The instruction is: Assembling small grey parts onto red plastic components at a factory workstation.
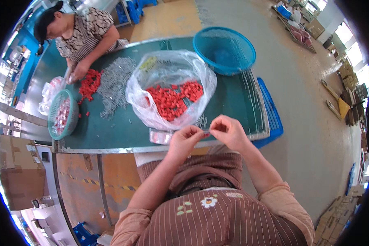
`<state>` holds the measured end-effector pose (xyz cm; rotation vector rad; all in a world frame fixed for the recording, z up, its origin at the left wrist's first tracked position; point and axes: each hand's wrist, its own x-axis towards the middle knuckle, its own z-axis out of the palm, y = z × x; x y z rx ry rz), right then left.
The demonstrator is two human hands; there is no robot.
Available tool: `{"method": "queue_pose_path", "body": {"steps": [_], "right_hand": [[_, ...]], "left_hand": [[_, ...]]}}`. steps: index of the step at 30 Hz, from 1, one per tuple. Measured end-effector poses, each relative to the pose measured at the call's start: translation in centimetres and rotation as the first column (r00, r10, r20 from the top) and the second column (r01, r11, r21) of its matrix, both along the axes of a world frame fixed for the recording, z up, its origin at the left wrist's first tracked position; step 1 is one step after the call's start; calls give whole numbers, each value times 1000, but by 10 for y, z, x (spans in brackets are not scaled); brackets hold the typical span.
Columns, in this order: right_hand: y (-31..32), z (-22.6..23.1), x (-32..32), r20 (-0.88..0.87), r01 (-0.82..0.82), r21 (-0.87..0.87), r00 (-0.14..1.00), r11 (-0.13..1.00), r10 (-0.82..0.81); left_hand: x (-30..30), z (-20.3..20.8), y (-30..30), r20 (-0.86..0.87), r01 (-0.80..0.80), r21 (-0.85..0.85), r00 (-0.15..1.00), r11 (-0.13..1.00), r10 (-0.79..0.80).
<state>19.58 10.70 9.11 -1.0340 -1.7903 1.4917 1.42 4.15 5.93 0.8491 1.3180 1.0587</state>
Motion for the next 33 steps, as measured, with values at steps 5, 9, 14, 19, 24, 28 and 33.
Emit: {"method": "queue_pose_path", "body": {"steps": [5, 9, 14, 19, 24, 28, 33], "right_hand": [[-9, -15, -2, 61, 103, 188, 991, 977, -116], [-12, -22, 1, -43, 62, 76, 997, 995, -59], [-13, -13, -1, -54, 44, 21, 998, 999, -43], [-20, -8, 9, -18, 69, 56, 997, 996, -68], [0, 14, 58, 109, 306, 396, 920, 866, -376], [39, 27, 119, 74, 495, 686, 682, 534, -727], [8, 27, 85, 190, 319, 632, 820, 706, -540]], "left_hand": [[9, -6, -3, -75, -24, -8, 997, 1000, 23], [10, 1, -10, -10, -19, 43, 1000, 999, 20], [15, -5, -5, -66, 25, 123, 998, 992, -17], [22, -6, -7, -79, 60, 129, 996, 990, -50], [20, -7, 0, 326, 41, -147, 945, 988, 9], [2, -7, -2, 422, -33, -109, 903, 993, 76], [17, -3, 2, 435, 15, -73, 900, 997, 18]]}}
